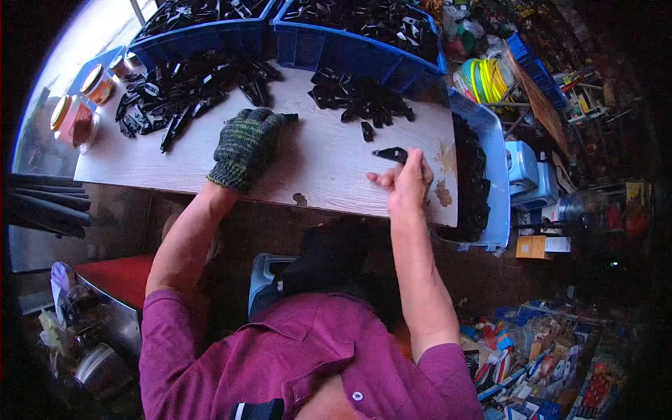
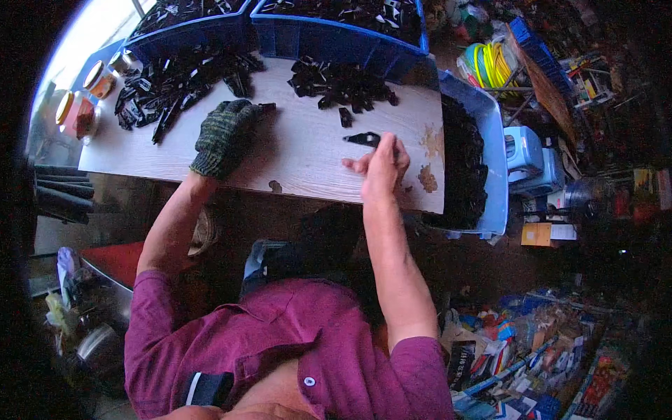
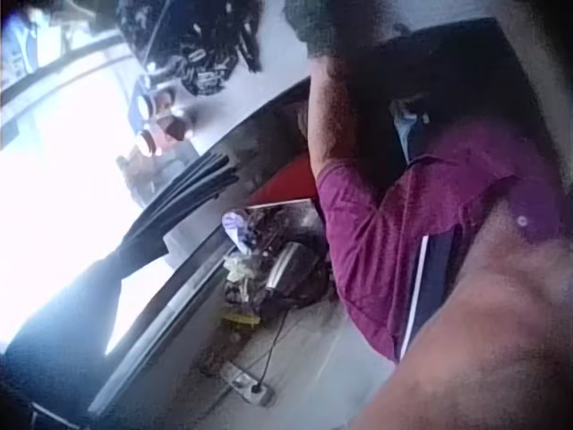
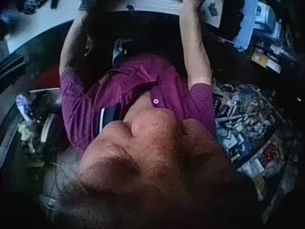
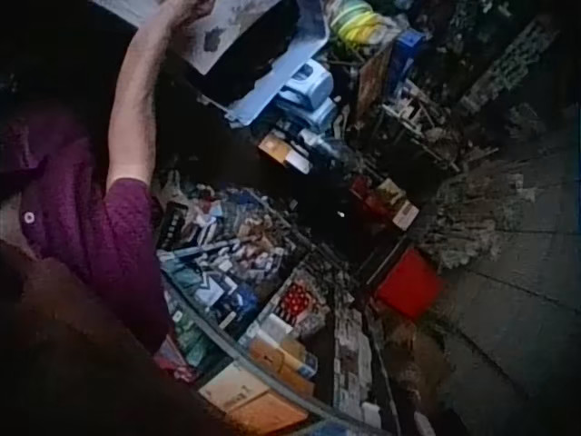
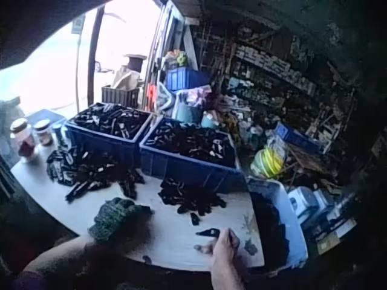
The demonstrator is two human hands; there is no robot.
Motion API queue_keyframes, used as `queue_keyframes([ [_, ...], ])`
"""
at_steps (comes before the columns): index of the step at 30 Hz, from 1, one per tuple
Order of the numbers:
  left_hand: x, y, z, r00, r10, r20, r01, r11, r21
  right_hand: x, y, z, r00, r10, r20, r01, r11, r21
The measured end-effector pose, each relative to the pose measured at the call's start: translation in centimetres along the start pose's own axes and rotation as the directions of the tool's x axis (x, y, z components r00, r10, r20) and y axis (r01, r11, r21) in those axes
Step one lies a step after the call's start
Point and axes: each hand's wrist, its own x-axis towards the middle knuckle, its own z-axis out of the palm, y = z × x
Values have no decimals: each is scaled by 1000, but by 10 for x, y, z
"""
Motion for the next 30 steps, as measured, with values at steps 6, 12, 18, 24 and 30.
queue_keyframes([
  [6,-1,20,0,991,120,63,-113,988,-108,73,-51,-55,880,-103,-464,135,990,35],
  [12,3,24,3,994,38,101,-24,991,-132,70,-59,-60,813,-163,-558,162,985,-53],
  [18,8,31,4,976,212,45,-202,966,-163,48,-24,-9,1000,7,-12,-11,939,-343],
  [24,11,33,3,951,289,112,-264,945,-194,50,-13,25,990,53,133,53,728,-683],
  [30,8,31,0,980,189,-57,-196,962,-188,41,-13,44,981,-69,179,191,455,-870],
])
